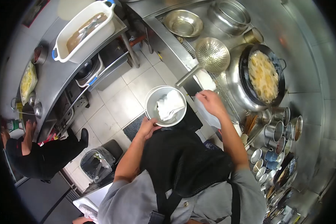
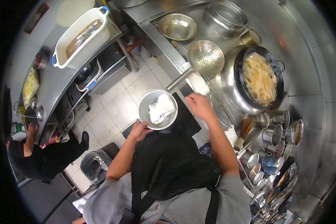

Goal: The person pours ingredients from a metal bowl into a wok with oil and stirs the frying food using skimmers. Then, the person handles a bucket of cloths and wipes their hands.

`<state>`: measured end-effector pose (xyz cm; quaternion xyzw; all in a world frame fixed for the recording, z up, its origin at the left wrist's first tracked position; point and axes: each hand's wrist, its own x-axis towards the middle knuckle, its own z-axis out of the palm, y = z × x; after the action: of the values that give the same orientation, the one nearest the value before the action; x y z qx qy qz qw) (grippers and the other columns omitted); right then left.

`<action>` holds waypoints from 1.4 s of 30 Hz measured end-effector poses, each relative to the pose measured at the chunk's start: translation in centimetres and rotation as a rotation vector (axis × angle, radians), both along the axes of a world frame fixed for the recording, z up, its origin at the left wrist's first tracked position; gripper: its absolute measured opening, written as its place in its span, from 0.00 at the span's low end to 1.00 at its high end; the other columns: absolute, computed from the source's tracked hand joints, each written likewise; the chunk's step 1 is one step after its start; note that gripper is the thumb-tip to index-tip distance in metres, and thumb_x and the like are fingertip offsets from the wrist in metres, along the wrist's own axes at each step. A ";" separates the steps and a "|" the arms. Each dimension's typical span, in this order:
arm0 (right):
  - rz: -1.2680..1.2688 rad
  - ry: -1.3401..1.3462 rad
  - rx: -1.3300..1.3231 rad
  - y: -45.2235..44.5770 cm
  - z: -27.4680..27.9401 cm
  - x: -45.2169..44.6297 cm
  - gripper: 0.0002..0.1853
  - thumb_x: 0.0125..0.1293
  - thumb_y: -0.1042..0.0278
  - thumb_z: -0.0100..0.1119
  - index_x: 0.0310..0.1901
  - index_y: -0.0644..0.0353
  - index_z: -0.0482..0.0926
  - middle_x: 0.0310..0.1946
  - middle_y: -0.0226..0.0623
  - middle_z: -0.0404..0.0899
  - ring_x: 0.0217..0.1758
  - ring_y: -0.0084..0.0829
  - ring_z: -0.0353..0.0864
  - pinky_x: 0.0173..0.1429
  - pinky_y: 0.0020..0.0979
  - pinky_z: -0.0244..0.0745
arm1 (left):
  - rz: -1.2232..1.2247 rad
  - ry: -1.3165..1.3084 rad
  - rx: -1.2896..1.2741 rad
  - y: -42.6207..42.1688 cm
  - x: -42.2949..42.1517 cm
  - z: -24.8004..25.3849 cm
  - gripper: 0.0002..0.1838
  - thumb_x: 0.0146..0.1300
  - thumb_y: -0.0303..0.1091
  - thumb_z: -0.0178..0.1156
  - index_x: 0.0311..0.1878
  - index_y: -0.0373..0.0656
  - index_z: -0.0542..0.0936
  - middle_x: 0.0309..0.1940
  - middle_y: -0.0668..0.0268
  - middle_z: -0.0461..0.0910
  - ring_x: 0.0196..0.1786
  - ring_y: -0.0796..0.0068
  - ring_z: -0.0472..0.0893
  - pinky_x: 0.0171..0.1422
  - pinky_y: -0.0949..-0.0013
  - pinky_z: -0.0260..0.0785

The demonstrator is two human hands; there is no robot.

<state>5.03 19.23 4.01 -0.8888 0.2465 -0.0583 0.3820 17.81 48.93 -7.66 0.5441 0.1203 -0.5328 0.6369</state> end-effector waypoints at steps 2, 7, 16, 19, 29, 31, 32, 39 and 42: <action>-0.154 0.024 -0.098 -0.5 -1.3 -1.3 0.13 0.67 0.61 0.60 0.39 0.64 0.83 0.36 0.51 0.83 0.41 0.51 0.83 0.47 0.43 0.76 | -0.012 0.027 -0.025 1.5 2.7 0.9 0.28 0.60 0.23 0.53 0.65 0.35 0.64 0.54 0.52 0.76 0.50 0.60 0.82 0.48 0.61 0.83; -0.424 0.120 -0.218 -1.3 -2.7 -5.4 0.14 0.65 0.61 0.61 0.42 0.65 0.83 0.41 0.53 0.83 0.46 0.52 0.82 0.53 0.44 0.76 | -0.025 -0.104 0.119 5.5 8.4 0.8 0.22 0.61 0.25 0.54 0.58 0.34 0.66 0.49 0.54 0.78 0.46 0.63 0.82 0.43 0.61 0.82; -0.688 0.142 -0.197 -1.9 -3.2 -8.4 0.17 0.63 0.60 0.64 0.45 0.64 0.83 0.44 0.53 0.82 0.44 0.49 0.82 0.53 0.43 0.76 | 0.035 -0.294 -0.082 0.4 18.7 6.0 0.26 0.60 0.23 0.52 0.64 0.33 0.66 0.52 0.52 0.77 0.48 0.61 0.83 0.47 0.58 0.85; -0.695 0.227 -0.191 -2.9 -4.2 -9.5 0.17 0.62 0.59 0.64 0.47 0.64 0.82 0.46 0.54 0.82 0.46 0.51 0.81 0.55 0.44 0.75 | -0.009 -0.311 -0.179 -5.8 20.4 7.9 0.26 0.61 0.23 0.52 0.64 0.32 0.66 0.54 0.50 0.76 0.51 0.59 0.82 0.51 0.56 0.84; -0.621 0.187 -0.061 -3.4 -10.2 -12.1 0.17 0.65 0.58 0.62 0.45 0.65 0.82 0.42 0.56 0.82 0.48 0.56 0.81 0.53 0.47 0.74 | -0.080 -0.184 -0.349 -22.5 19.9 6.4 0.23 0.63 0.24 0.50 0.62 0.25 0.66 0.55 0.47 0.76 0.54 0.53 0.81 0.56 0.53 0.83; -0.567 0.201 -0.047 -3.6 -10.2 -12.1 0.16 0.66 0.58 0.60 0.43 0.64 0.81 0.41 0.56 0.82 0.47 0.56 0.80 0.52 0.48 0.74 | -0.081 -0.215 -0.353 -24.4 19.8 6.7 0.23 0.63 0.24 0.50 0.62 0.25 0.67 0.54 0.47 0.76 0.53 0.53 0.82 0.54 0.54 0.83; -0.514 0.218 -0.040 -3.5 -10.1 -12.2 0.15 0.68 0.57 0.58 0.42 0.64 0.81 0.41 0.56 0.81 0.46 0.57 0.80 0.50 0.48 0.74 | -0.083 -0.240 -0.363 -25.3 19.7 6.8 0.23 0.64 0.24 0.50 0.62 0.26 0.67 0.53 0.48 0.77 0.52 0.54 0.82 0.52 0.55 0.84; -0.575 0.258 -0.024 -3.1 -10.0 -11.6 0.20 0.71 0.48 0.53 0.39 0.61 0.78 0.37 0.55 0.81 0.44 0.59 0.79 0.46 0.53 0.72 | -0.154 -0.290 -0.282 -25.6 20.3 7.2 0.28 0.69 0.53 0.60 0.57 0.36 0.70 0.45 0.58 0.75 0.51 0.57 0.82 0.48 0.58 0.81; -0.598 0.493 -0.017 -2.8 -8.2 -10.1 0.23 0.66 0.42 0.57 0.37 0.59 0.79 0.36 0.52 0.84 0.43 0.55 0.83 0.47 0.53 0.75 | -0.016 -0.222 -0.152 -20.3 20.5 2.4 0.22 0.72 0.57 0.55 0.42 0.45 0.67 0.37 0.65 0.70 0.44 0.64 0.81 0.43 0.63 0.75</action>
<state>-5.08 16.40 -4.14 -0.7682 0.5785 0.0464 0.2703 38.34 28.64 -5.24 0.5510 0.0041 -0.4818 0.6814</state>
